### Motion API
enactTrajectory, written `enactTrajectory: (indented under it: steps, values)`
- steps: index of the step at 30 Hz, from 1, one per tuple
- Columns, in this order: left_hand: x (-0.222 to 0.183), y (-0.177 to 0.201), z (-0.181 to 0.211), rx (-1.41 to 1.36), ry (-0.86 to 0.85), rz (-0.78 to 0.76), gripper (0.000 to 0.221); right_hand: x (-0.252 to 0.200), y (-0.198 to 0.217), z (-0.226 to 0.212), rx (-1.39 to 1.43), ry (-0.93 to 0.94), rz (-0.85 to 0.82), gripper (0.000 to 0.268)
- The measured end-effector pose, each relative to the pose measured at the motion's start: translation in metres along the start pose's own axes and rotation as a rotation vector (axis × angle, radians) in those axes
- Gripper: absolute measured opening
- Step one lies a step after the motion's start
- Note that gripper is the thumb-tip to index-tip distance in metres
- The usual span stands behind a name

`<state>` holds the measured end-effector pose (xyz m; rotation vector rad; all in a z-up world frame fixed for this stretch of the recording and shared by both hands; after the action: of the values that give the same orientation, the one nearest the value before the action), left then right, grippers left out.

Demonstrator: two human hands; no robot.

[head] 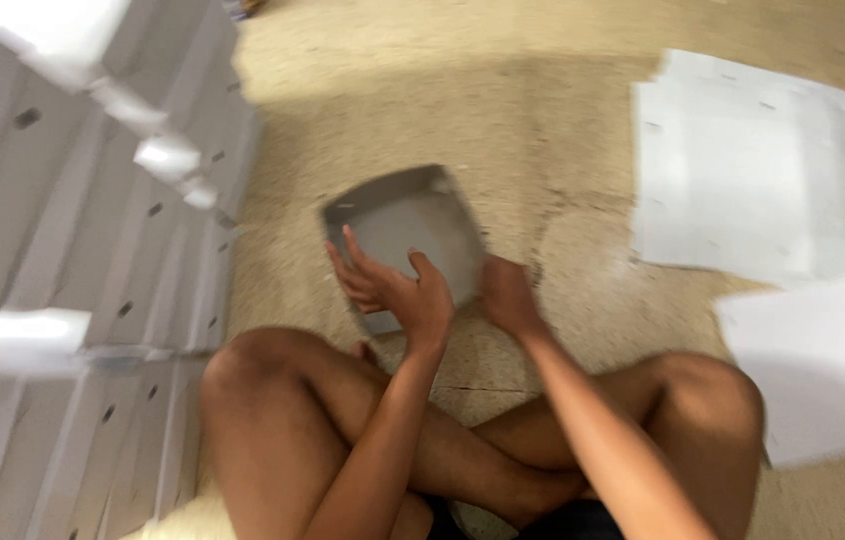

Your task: Assembling white cardboard boxes by folding flat templates and tucking in the flaps.

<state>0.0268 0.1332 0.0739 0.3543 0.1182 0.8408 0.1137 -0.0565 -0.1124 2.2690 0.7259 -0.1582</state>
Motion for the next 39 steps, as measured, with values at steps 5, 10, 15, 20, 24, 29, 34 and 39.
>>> enactTrajectory:
  steps: [5,10,15,20,24,29,34,39]
  values:
    - [-0.02,-0.037,-0.014,0.026,-0.063,-0.294,0.077,0.022,-0.016,-0.104,0.045,-0.056,-0.004,0.036]
    - [-0.019,-0.068,-0.068,-0.02,0.204,-0.524,0.062,0.016,0.042,-0.072,0.497,-0.108,0.023,0.065]
    - [-0.057,-0.106,-0.024,0.558,-0.165,-0.688,0.077,-0.081,0.187,0.129,0.188,-0.434,0.255,0.046]
    - [-0.166,-0.161,0.015,0.409,-0.818,-1.131,0.052,-0.274,0.254,0.171,0.009,-0.532,0.498,0.059]
    - [-0.232,-0.244,0.053,0.307,-0.66,-1.555,0.04,-0.346,0.205,0.216,-0.071,-0.671,0.482,0.081]
    - [-0.318,-0.364,0.052,0.587,-1.122,-1.697,0.06,-0.366,0.187,0.207,0.032,-0.623,0.459,0.067]
    - [-0.379,-0.411,0.049,0.994,-1.631,-1.619,0.103,-0.357,0.183,0.232,-0.072,-0.632,0.297,0.071]
    - [-0.394,-0.44,-0.012,1.174,-1.806,-1.663,0.098,-0.357,0.194,0.229,-0.083,-0.665,0.108,0.075]
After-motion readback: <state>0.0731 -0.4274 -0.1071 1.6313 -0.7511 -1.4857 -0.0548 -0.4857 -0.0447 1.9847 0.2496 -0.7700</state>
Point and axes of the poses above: each hand's wrist, its own x-axis towards the middle knuckle, its own y-axis out of the back of the hand, z = x × y, the point moved 9 cm from there along x, towards the middle knuckle, and after that the axes turned 11 degrees about -z, right-handed, at the moved point
